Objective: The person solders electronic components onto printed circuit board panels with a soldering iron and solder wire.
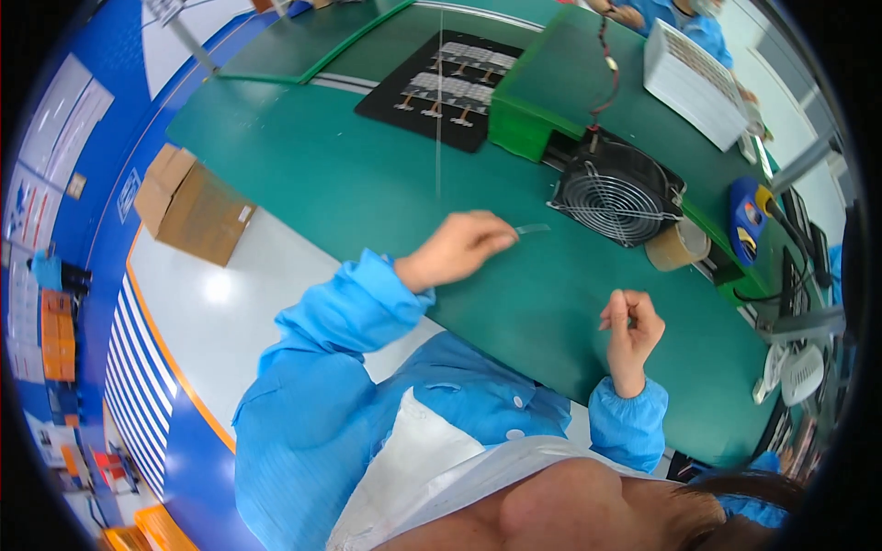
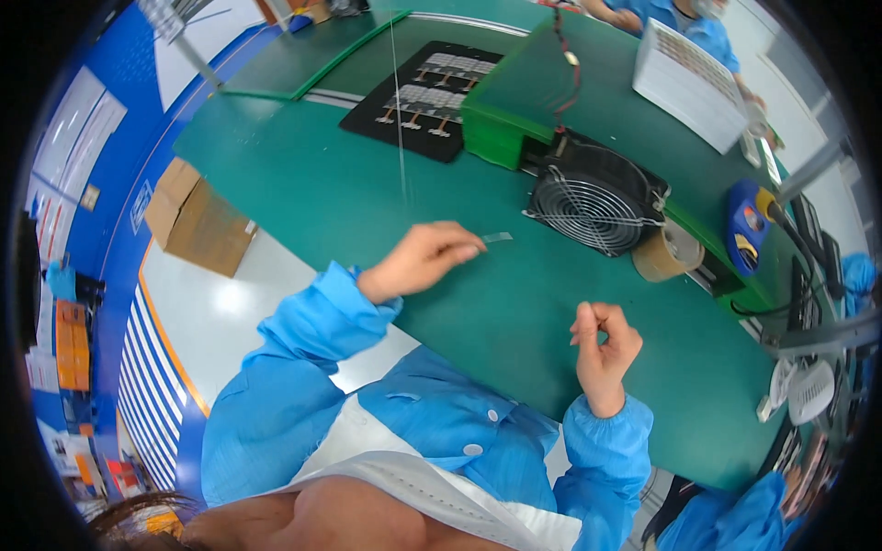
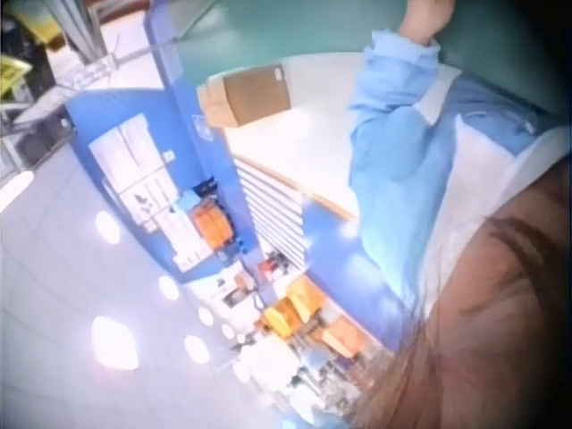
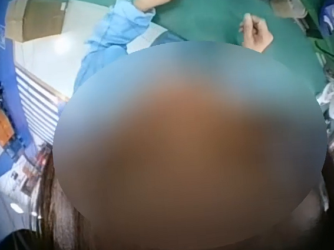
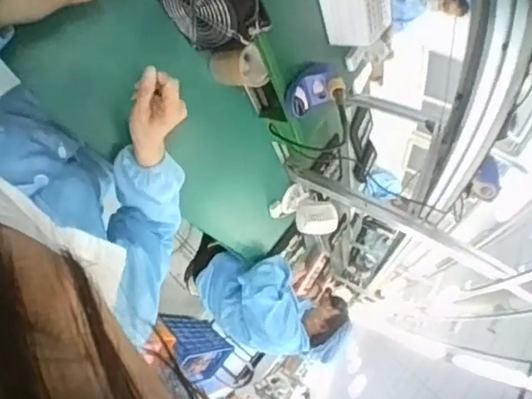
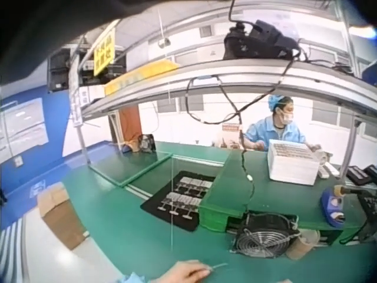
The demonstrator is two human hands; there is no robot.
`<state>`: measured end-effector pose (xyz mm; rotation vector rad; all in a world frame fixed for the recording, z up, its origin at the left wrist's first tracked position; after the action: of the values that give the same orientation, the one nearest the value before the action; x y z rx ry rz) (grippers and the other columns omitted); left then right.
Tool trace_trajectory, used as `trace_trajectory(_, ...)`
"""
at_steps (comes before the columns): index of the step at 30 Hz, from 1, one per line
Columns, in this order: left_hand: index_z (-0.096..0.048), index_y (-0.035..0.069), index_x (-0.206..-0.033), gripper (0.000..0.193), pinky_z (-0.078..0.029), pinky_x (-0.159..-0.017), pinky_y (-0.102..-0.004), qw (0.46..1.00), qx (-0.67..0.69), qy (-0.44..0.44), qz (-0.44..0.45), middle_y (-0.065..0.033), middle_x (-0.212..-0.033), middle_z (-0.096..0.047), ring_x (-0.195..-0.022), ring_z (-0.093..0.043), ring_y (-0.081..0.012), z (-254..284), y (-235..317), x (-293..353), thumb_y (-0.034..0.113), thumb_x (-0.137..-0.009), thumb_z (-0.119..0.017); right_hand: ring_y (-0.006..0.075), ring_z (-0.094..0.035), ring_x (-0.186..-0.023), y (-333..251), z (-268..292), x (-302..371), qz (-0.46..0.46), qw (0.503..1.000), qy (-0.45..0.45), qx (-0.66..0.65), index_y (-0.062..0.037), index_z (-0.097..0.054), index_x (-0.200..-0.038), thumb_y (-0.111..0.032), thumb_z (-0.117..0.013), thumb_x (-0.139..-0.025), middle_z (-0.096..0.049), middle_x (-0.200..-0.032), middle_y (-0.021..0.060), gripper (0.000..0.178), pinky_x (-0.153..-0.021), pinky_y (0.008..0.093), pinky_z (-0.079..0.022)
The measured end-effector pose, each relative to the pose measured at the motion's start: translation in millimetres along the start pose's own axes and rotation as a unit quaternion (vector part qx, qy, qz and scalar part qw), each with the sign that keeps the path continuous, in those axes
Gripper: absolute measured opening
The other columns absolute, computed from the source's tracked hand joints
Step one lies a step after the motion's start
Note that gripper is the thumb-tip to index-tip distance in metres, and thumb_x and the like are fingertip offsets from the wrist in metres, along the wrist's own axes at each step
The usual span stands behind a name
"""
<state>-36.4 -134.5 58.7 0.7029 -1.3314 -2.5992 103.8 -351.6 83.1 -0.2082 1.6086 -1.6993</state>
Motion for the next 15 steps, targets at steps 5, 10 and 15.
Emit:
trace_trajectory(5,-0.065,0.0,-0.101,0.021,-0.048,-0.064,-0.0275,0.951,0.043,0.167,0.258,-0.0037,-0.079,-0.063,-0.069,-0.059,-0.0137,103.9,-70.7,35.4,0.016,-0.095,-0.053,0.0109,-0.055,-0.049,-17.9,-33.6,8.9,0.141,0.971,-0.129,0.142,-0.0004,-0.057,-0.077,-0.004,-0.062,-0.088,-0.058,-0.058,0.0055,0.012,-0.046,0.0229,-0.04)
trace_trajectory(10,-0.04,-0.006,-0.128,0.039,-0.055,-0.079,-0.0395,0.835,0.306,0.333,0.313,-0.0199,-0.113,-0.052,-0.099,-0.059,-0.0299,147.9,-111.0,46.2,0.017,-0.097,-0.043,0.021,-0.052,-0.045,-21.5,-48.3,15.0,0.194,0.952,-0.154,0.178,-0.0003,-0.058,-0.076,0.002,-0.067,-0.08,-0.055,-0.057,0.0101,0.011,-0.043,0.0303,-0.037)
trace_trajectory(15,-0.018,-0.005,-0.142,0.054,-0.035,-0.103,-0.0611,0.728,0.448,0.416,0.311,-0.0308,-0.144,-0.02,-0.136,-0.023,-0.0433,146.7,-139.9,5.4,0.017,-0.098,-0.042,0.024,-0.05,-0.045,-26.3,-59.4,24.4,0.258,0.922,-0.194,0.214,0.0001,-0.058,-0.077,0.004,-0.066,-0.08,-0.054,-0.06,0.011,0.009,-0.043,0.0333,-0.035)
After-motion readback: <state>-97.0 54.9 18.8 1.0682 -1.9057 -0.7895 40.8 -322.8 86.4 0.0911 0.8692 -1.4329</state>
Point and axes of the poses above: each hand's wrist, its own x-axis away from the middle knuckle, its own z-axis out of the back of the hand, y = z × x, the point moved 8 cm from there along -x, towards the middle knuckle
